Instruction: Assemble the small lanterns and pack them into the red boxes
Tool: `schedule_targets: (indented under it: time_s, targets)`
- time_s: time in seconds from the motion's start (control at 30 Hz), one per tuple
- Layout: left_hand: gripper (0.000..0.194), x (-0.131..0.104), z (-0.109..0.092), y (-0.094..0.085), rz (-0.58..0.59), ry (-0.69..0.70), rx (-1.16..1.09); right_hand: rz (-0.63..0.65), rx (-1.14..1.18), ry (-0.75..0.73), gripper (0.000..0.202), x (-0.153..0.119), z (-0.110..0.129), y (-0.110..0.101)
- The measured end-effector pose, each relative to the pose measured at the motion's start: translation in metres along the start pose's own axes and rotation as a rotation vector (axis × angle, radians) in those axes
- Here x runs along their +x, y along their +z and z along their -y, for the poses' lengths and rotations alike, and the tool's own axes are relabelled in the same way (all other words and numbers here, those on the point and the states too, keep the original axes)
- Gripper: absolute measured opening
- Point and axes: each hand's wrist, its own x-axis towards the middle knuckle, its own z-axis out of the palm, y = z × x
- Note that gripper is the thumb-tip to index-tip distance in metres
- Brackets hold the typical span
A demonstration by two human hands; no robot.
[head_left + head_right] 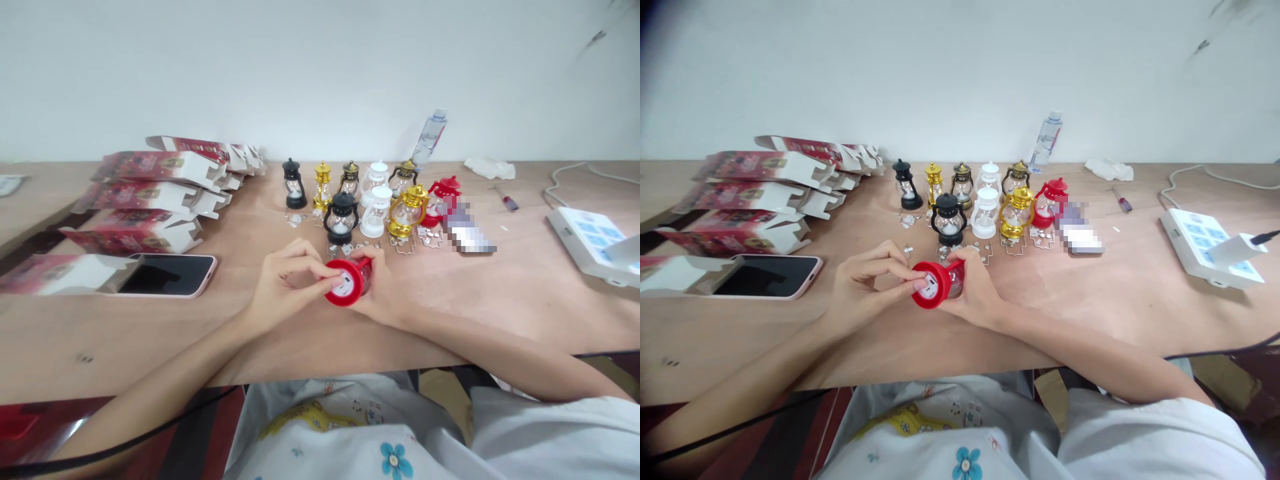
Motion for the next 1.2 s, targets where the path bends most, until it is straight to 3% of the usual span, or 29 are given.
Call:
schedule_targets:
  time_s: [0.3, 0.7, 1.2]
  targets:
    - [0.010, -0.0007, -0.0038, 0.0023, -0.029, -0.104, 0.015, -0.015, 0.004, 0.023, 0.065, 0.0010, 0.0004, -0.0003]
    - [0.013, -0.0005, -0.0025, 0.0061, -0.004, -0.283, -0.229, 0.009, 0.042, -0.002, 0.068, 0.0009, 0.0003, 0.0002]
    - [0.013, -0.0008, -0.0020, 0.0058, -0.028, -0.289, -0.193, -0.028, 0.045, -0.034, 0.068, 0.0008, -0.0025, 0.0024]
